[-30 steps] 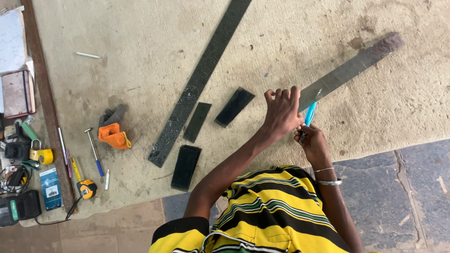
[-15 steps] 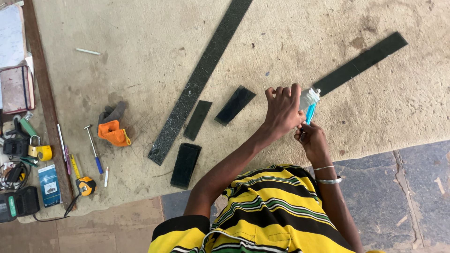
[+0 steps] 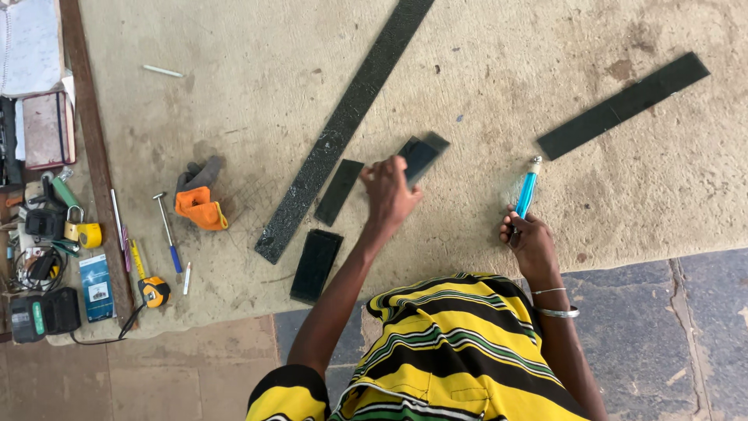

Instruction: The person uses a glass cutter to score a long strip of glass on a workbench. They repeatedly score the glass along its length, then snap off smaller rectangular pieces. The person handles the glass pieces and the cutter throughout the process.

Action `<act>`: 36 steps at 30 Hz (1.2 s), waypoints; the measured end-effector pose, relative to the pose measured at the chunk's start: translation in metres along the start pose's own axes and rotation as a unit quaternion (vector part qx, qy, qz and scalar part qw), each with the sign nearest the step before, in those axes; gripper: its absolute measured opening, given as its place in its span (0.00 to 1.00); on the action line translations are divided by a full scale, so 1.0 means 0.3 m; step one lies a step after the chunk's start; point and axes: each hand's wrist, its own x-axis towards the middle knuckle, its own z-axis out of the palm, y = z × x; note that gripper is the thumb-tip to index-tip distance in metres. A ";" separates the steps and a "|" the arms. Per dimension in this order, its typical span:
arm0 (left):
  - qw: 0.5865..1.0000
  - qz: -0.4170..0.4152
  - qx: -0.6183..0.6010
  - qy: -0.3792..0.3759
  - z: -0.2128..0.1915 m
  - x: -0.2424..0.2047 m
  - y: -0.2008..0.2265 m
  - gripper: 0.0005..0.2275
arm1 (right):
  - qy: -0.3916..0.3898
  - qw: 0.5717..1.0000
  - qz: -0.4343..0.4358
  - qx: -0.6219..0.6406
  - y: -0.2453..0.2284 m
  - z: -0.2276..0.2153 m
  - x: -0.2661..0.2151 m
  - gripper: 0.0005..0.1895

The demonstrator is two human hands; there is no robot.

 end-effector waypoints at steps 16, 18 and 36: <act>0.988 0.033 -0.152 -0.023 0.120 0.059 0.221 0.38 | 0.027 0.999 -0.029 -0.020 -0.018 0.039 -0.045 0.12; 0.983 0.093 -0.155 -0.032 0.181 0.111 0.341 0.39 | 0.033 0.998 -0.053 0.004 -0.012 0.026 -0.047 0.10; 0.972 0.181 -0.117 -0.096 0.521 0.282 0.686 0.35 | 0.136 0.978 -0.125 0.098 0.025 -0.177 -0.038 0.09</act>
